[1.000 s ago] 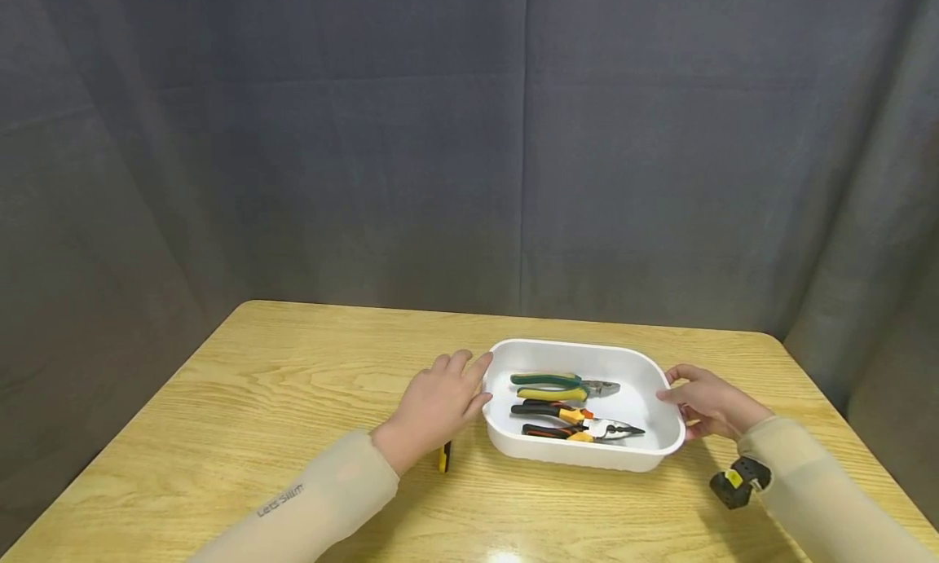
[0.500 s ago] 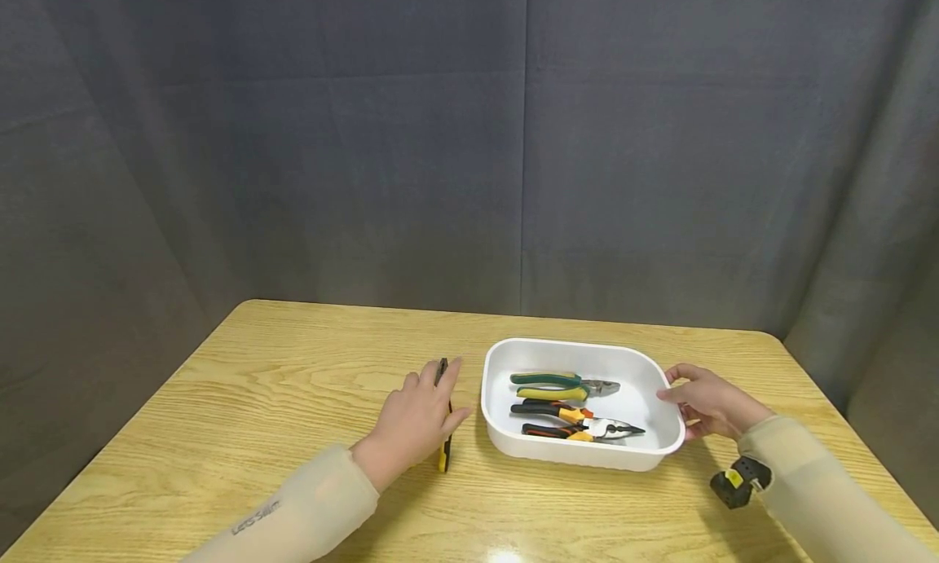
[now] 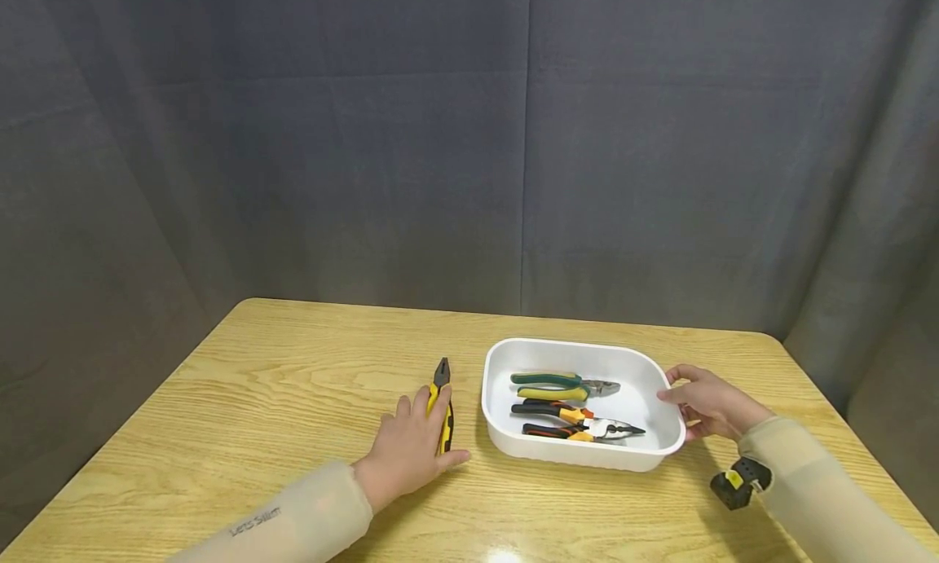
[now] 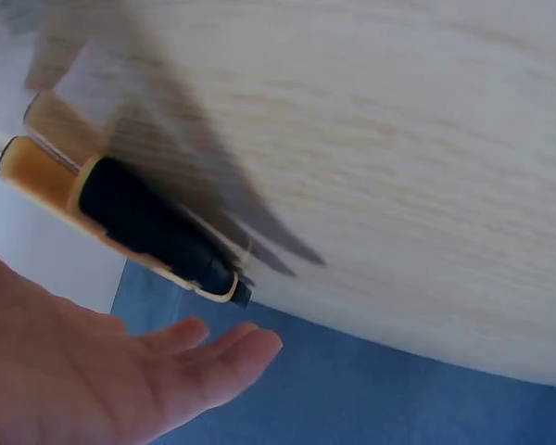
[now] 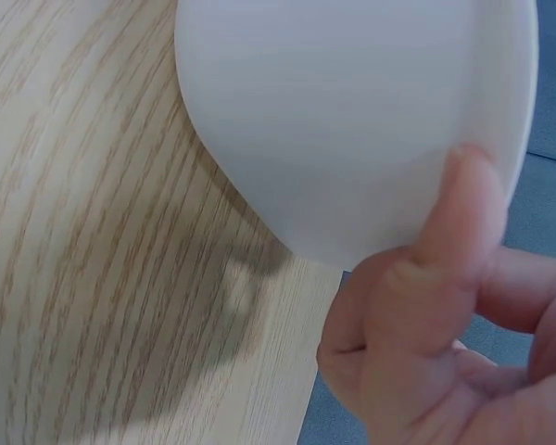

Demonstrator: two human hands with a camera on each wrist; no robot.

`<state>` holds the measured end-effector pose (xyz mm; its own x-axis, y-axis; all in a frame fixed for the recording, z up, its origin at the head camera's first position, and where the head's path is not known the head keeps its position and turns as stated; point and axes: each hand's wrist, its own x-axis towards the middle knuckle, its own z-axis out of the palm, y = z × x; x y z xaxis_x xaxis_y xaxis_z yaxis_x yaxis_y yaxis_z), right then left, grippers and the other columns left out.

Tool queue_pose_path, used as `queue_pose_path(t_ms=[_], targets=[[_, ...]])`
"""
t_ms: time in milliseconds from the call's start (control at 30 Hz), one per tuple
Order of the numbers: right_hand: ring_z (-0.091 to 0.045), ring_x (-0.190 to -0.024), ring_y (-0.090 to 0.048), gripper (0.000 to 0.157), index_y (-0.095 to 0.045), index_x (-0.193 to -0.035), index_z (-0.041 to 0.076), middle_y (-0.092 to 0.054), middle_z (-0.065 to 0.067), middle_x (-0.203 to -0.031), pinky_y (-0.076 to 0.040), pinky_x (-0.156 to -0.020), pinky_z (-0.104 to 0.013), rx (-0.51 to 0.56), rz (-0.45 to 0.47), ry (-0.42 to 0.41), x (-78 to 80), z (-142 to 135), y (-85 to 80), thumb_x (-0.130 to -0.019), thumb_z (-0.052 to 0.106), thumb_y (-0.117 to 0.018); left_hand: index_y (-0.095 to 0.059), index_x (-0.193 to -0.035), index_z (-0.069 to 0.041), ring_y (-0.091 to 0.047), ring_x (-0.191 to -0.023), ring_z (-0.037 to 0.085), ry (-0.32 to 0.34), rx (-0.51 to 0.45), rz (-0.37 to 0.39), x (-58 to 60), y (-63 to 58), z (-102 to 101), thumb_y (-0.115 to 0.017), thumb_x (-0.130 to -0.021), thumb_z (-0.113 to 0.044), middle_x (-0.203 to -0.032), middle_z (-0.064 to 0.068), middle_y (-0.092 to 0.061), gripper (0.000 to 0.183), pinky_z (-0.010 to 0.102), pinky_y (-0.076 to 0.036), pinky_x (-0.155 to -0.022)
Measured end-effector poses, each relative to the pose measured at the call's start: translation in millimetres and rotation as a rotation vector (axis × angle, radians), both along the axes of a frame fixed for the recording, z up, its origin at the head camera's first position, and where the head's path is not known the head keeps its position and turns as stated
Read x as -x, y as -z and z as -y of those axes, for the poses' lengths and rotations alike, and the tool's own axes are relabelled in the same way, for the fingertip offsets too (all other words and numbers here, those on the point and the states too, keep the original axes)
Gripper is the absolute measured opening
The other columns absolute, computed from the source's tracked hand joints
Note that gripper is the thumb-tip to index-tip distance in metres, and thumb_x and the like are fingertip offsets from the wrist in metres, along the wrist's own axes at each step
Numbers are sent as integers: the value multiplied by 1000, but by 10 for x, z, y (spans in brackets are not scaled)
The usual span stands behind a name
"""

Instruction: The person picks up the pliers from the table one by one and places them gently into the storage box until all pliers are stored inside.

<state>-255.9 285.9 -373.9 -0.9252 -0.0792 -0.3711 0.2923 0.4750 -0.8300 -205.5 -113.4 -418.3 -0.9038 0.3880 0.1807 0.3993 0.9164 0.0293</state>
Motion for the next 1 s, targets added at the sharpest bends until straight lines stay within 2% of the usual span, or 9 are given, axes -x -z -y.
queue_pose_path(t_ms=[100,267,467,600,700,833,1000], targets=[[-19,-67,-55,23,-38,-115,-5,-51,-8,-81,-51,-55,-29,2,1,-1,0,-1,6,-99,6,-49,-36,-147,-2,-46,-118,52,-15,-16,46,15,25,-11,-58,-84,-67,-137,29,-41,94,58,-49,-81],[-18,-66,-55,23,-38,-115,-4,-51,-8,-80,-51,-55,-28,4,1,1,-4,3,13,-99,6,-50,-32,-149,-1,-39,-125,55,-33,-53,130,47,40,-42,-58,-84,-67,-141,32,-36,96,64,-42,-90],[-18,-65,-55,21,-38,-113,-4,-50,-8,-78,-51,-54,-28,14,-2,-5,-13,8,14,-98,6,-49,-31,-150,-2,-38,-125,54,-40,-49,183,81,68,-66,-55,-90,-62,-141,37,-33,89,62,-41,-93],[-18,-65,-54,21,-38,-113,-4,-50,-8,-79,-50,-54,-28,11,-3,-5,-14,0,6,-99,6,-49,-31,-150,-1,-35,-128,55,-48,-46,226,98,73,-95,-54,-95,-53,-141,39,-30,79,59,-41,-96],[-18,-66,-54,22,-38,-114,-5,-50,-8,-80,-51,-54,-28,7,-4,-4,-12,0,-6,-99,6,-49,-33,-149,1,-37,-124,52,-57,-55,248,109,59,-124,-52,-98,-37,-139,40,-28,66,52,-47,-89],[-18,-67,-54,23,-38,-115,-5,-51,-9,-81,-51,-55,-28,2,-5,-2,-9,5,-15,-99,6,-50,-40,-144,4,-43,-111,47,-64,-67,233,112,19,-156,-54,-92,-17,-132,41,-32,58,42,-51,-67],[-19,-67,-54,23,-37,-116,-5,-51,-9,-82,-51,-55,-28,-4,0,0,-11,7,-20,-99,6,-49,-46,-140,4,-49,-103,44,-68,69,137,108,13,-176,-61,-91,-18,-128,41,-39,56,41,-51,-61]])
